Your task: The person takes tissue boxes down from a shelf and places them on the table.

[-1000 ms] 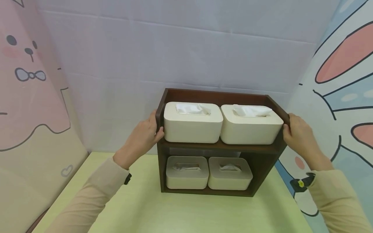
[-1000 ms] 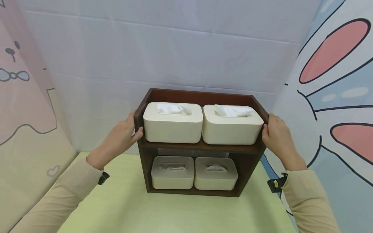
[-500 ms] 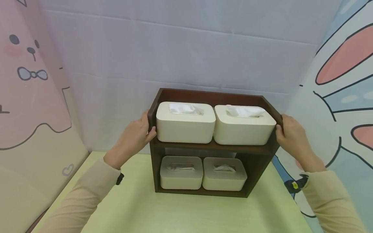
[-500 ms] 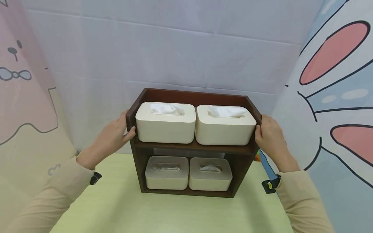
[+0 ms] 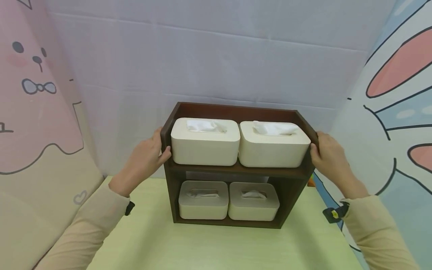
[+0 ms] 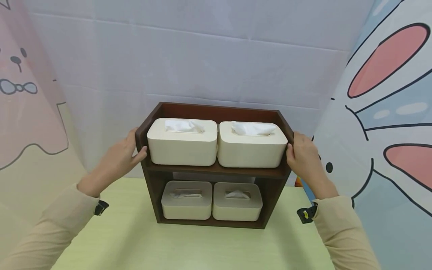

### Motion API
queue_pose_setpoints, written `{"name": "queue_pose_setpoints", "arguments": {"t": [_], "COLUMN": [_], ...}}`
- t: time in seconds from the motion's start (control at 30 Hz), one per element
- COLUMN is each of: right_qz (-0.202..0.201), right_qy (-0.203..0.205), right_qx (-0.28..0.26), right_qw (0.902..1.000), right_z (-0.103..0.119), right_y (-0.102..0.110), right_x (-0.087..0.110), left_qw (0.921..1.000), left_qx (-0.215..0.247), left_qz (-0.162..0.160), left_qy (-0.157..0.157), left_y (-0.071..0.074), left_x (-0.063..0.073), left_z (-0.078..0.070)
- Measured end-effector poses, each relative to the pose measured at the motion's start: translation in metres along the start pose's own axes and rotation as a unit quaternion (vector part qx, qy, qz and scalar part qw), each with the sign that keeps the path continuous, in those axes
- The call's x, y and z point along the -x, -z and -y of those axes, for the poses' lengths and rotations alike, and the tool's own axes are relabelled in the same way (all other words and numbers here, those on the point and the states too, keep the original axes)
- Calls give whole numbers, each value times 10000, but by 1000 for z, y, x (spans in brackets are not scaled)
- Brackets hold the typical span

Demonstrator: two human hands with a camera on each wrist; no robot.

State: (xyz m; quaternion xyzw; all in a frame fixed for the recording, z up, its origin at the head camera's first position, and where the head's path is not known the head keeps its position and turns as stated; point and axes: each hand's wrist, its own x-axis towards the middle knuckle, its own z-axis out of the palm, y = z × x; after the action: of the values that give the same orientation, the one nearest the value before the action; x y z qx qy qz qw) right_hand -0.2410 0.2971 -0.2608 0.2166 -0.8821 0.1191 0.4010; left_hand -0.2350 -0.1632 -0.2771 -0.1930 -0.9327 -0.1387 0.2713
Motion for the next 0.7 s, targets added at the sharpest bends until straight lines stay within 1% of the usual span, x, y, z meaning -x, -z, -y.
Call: {"name": "queue_pose_setpoints", "arguments": {"t": [0.13,0.37,0.53,0.7], "right_qz": [67,78,172,144], "right_qy": [54,150,176,228], "right_qx": [-18,-76,-55,-103], "right_qw": [10000,9998,9997,9996], "right_z": [4,13,19,22], "right_y": [-2,-7,-9,-12], "right_x": [-2,-5,-8,-10], "left_qw": [10000,10000,9999,9999], "left_qx": [-49,-12,-46,-107], "left_qz": [-50,-32,-25,-92], "left_qy": [10,71,138,99], "left_y": [3,10,14,17], "left_x": [3,8,10,12], "left_z": [5,15,20,26]}}
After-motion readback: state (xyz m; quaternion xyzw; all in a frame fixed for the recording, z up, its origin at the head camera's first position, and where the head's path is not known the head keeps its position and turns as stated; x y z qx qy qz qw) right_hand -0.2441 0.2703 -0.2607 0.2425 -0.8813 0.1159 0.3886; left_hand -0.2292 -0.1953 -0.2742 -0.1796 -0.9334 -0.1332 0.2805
